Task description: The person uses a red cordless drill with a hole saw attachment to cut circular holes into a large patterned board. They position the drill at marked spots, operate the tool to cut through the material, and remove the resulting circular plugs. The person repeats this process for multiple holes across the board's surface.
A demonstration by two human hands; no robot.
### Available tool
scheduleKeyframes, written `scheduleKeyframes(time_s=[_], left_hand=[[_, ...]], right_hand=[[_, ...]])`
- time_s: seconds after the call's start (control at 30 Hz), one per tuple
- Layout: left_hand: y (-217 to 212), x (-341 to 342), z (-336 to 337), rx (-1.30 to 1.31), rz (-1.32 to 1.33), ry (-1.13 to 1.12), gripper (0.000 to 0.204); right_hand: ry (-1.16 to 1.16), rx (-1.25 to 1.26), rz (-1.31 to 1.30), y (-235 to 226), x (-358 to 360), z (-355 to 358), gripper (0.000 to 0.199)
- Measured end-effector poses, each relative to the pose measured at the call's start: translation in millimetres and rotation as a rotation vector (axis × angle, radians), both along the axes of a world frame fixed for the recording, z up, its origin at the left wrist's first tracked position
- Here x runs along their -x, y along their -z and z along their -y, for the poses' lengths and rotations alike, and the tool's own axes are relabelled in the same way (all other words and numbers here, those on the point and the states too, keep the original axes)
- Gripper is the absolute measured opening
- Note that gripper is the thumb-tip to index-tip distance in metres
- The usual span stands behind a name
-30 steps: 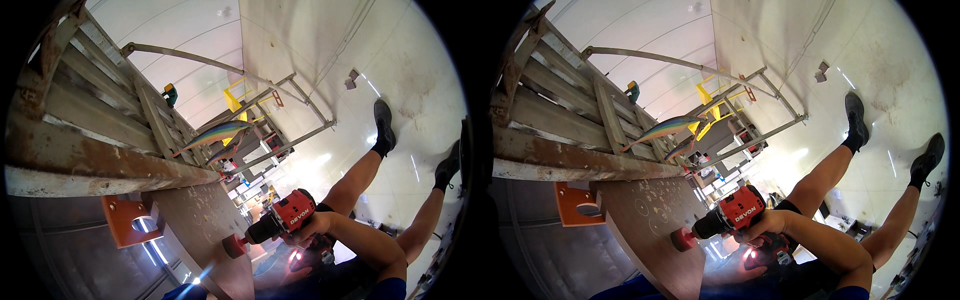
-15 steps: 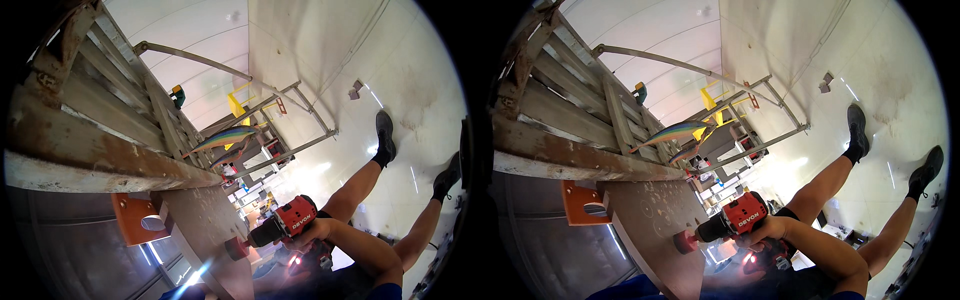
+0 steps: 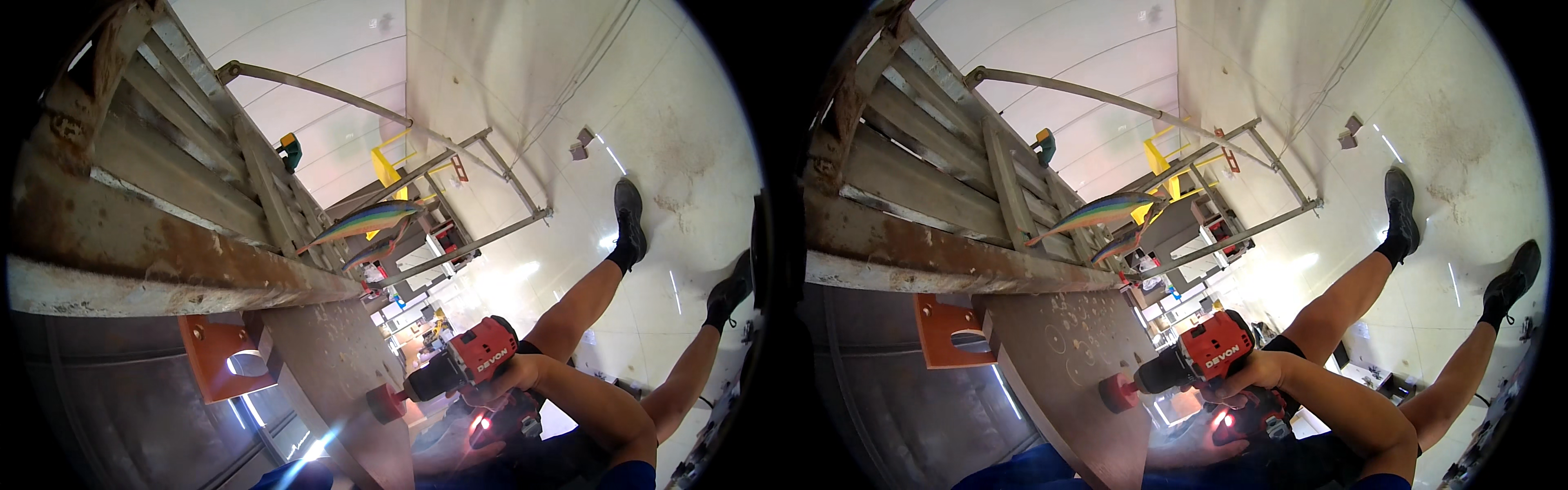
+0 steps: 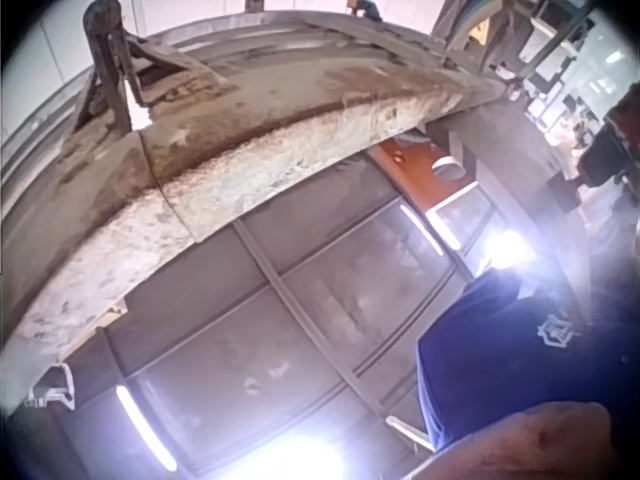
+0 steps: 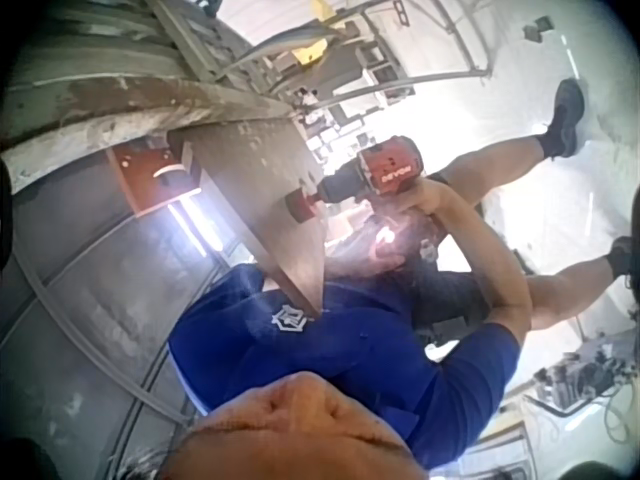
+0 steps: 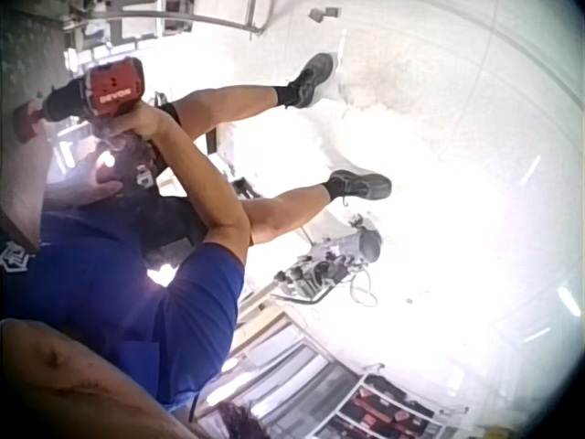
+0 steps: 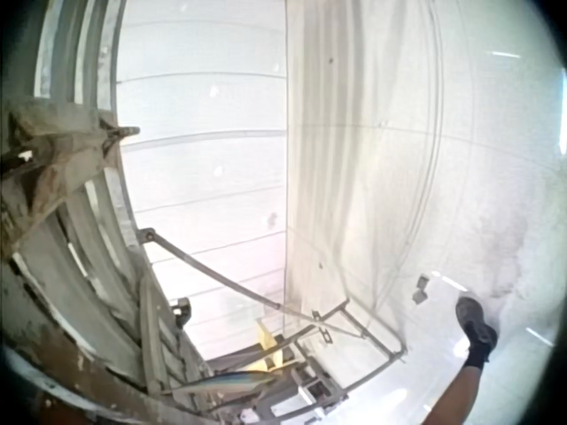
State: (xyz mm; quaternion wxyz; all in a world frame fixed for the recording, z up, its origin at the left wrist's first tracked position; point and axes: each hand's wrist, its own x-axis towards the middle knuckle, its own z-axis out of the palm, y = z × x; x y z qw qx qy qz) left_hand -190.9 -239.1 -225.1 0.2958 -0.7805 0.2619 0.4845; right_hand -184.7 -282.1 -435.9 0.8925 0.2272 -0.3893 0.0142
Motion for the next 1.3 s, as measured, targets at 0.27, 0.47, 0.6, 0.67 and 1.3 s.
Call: scheduleKeyframes(time_s=[0.27, 0.47, 0.6, 0.67, 1.3], left_hand=[[2.1, 6.6, 25.6, -0.07, 0.032, -0.049, 0.074], [2.3, 4.8, -4.6, 0.075, 0.019, -0.17, 0.075], [0.8, 5.3, 4.5, -0.044, 0.033, -0.192, 0.073], [1.8, 7.1, 3.2, -0.016, 0.057, -0.153, 0.072], [-0.7, 0.8, -35.6, 0.175, 0.004, -0.187, 0.075]], right_hand=[[-0.024, 0.079, -0.067, 0.4, 2.9, 1.4, 0.017], [-0.073, -0.037, -0.005, -1.0, 3.6, 2.8, 0.028], [-0.045, -0.033, 0.006, -1.5, 3.1, 4.4, 0.032], [-0.038, -0.047, 0.024, -0.5, 2.0, 2.7, 0.032], [-0.055, -0.026, -0.018, -0.6, 1.8, -0.2, 0.026]])
